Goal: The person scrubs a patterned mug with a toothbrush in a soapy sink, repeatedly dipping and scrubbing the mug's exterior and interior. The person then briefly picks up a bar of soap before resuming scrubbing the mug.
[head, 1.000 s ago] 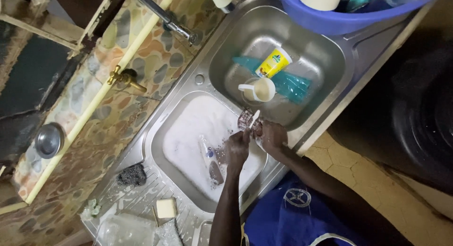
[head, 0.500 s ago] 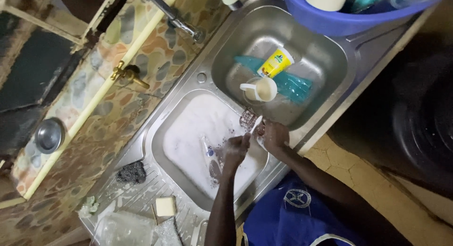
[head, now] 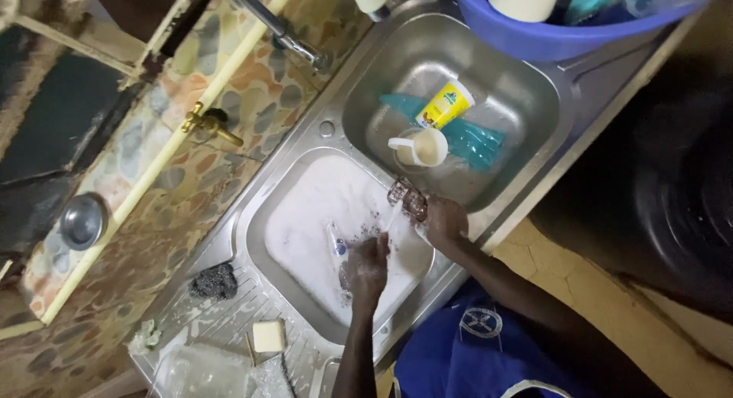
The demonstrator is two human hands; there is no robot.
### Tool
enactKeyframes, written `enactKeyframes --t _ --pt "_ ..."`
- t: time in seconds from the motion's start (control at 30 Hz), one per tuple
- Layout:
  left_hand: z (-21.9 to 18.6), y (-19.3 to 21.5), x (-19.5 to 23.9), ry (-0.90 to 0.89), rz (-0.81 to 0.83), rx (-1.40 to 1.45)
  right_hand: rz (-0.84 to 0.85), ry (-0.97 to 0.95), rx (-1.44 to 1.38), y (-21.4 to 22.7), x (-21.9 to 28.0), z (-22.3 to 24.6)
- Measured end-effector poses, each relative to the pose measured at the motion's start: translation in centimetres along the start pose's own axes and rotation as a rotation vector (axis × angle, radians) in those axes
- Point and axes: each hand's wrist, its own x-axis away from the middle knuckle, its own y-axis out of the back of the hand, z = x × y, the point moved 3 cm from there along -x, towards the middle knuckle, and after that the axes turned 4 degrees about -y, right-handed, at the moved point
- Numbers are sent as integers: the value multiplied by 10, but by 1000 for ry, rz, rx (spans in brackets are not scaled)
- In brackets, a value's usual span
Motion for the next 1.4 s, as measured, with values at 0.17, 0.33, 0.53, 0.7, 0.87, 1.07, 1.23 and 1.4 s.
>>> enactKeyframes --t 0.17,0.33,0.53,0.7,0.87,1.07,1.23,1.4 --pt "-27 -49 -41 -668 -445 117 -229 179 -404 -39 -39 0" --pt "6 -118 -105 -748 -1013 -476 -251 165 -282 -22 -16 -5" --pt "-3 -98 -110 -535 -781 -258 -395 543 -826 -23 20 -43" --pt "-53 -32 -79 74 -147 219 -35 242 -188 38 52 -40" --pt "-40 -32 -68 16 -86 322 220 75 1 4 3 -22" --pt "62 -81 -65 95 -292 415 27 26 44 -161 -135 12" --pt "160 -123 -57 -372 -438 -437 362 5 0 32 21 -23" --pt "125 -104 -51 -663 -440 78 116 -211 -609 11 -3 -20"
